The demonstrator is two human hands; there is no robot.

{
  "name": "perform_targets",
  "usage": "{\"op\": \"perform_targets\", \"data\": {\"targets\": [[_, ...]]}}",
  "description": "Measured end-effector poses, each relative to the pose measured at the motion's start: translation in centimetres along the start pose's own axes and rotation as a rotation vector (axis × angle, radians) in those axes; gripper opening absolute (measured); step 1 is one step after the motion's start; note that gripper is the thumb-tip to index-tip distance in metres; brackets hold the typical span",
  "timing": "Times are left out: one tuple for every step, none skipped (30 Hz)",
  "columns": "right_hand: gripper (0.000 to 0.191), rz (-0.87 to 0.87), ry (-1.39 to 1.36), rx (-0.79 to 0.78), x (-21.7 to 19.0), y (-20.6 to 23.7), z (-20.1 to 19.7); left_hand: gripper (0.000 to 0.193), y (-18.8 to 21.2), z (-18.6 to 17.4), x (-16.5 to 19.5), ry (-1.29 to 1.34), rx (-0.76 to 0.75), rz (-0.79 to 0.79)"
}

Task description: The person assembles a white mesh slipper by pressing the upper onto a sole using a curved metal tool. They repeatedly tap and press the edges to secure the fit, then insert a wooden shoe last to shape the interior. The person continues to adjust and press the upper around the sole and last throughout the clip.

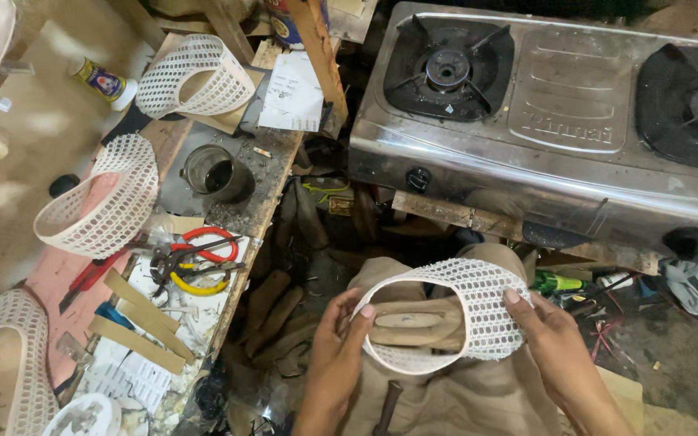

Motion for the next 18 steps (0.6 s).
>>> {"op": "perform_targets", "data": {"targets": [[0.043, 0.011, 0.099, 0.040, 0.7, -0.3, -0.5, 0.054, -0.1, 0.2, -0.6, -0.021, 0.025, -0.005], [0.043, 0.022, 0.196, 0.080, 1.3, -0.7, -0.9, 0.053, -0.1, 0.2, -1.1, -0.043, 0.050, -0.012], [0.044, 0.032, 0.292, 0.121, 1.9, -0.9, -1.4, 0.054, 0.1, 0.2, -1.4, -0.014, 0.025, -0.018], [0.042, 0.018, 0.235, 0.098, 2.5, -1.1, -1.6, 0.056, 0.5, 0.2, -1.7, 0.015, -0.002, -0.022], [0.040, 0.002, 0.180, 0.074, 2.9, -1.3, -1.7, 0.059, 0.8, 0.2, -1.9, 0.045, -0.029, -0.023], [0.038, -0.015, 0.125, 0.050, 3.1, -1.4, -1.9, 0.064, 1.1, 0.2, -1.9, 0.006, -0.049, -0.024], [0.038, -0.037, 0.131, 0.029, 3.2, -1.4, -1.9, 0.070, 1.4, 0.1, -2.0, -0.035, -0.066, -0.028], [0.037, -0.053, 0.136, 0.006, 3.1, -1.4, -1.8, 0.076, 1.7, 0.1, -2.0, -0.074, -0.081, -0.037], [0.037, -0.070, 0.142, -0.018, 3.0, -1.3, -1.7, 0.075, 1.9, 0.1, -2.1, -0.026, -0.065, -0.043], [0.030, -0.047, 0.070, -0.043, 3.0, -1.2, -1.6, 0.073, 1.9, 0.1, -2.2, 0.021, -0.049, -0.042], [0.024, -0.025, -0.002, -0.067, 3.0, -1.0, -1.5, 0.072, 1.8, 0.2, -2.3, 0.067, -0.036, -0.039], [0.021, 0.001, -0.072, -0.088, 3.0, -0.8, -1.3, 0.070, 1.7, 0.2, -2.3, 0.088, -0.015, -0.025], [0.019, 0.010, -0.146, -0.067, 3.1, -0.7, -1.3, 0.069, 1.6, 0.3, -2.4, 0.111, 0.004, -0.015], [0.018, 0.018, -0.220, -0.043, 3.2, -0.5, -1.2, 0.068, 1.5, 0.4, -2.4, 0.133, 0.023, -0.005], [0.017, 0.025, -0.295, -0.021, 3.4, -0.4, -1.2, 0.067, 1.4, 0.4, -2.7, 0.143, 0.060, -0.051], [0.016, 0.040, -0.295, 0.014, 3.6, -0.3, -1.3, 0.065, 1.4, 0.4, -2.9, 0.151, 0.098, -0.093], [0.016, 0.054, -0.296, 0.047, 3.9, -0.3, -1.3, 0.064, 1.3, 0.3, -3.1, 0.158, 0.137, -0.135], [0.018, 0.071, -0.296, 0.080, 4.2, -0.3, -1.3, 0.064, 1.2, 0.3, -3.0, 0.138, 0.119, -0.102]]}}
Point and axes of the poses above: each hand's wrist, its own y-axis away from the middle knuckle, its own z-axis out of the palm, x = y × z, the point moved 4 cm from there along -y, towards the middle knuckle, and after that the axes turned 15 degrees about -x, right-handed, at the moved point
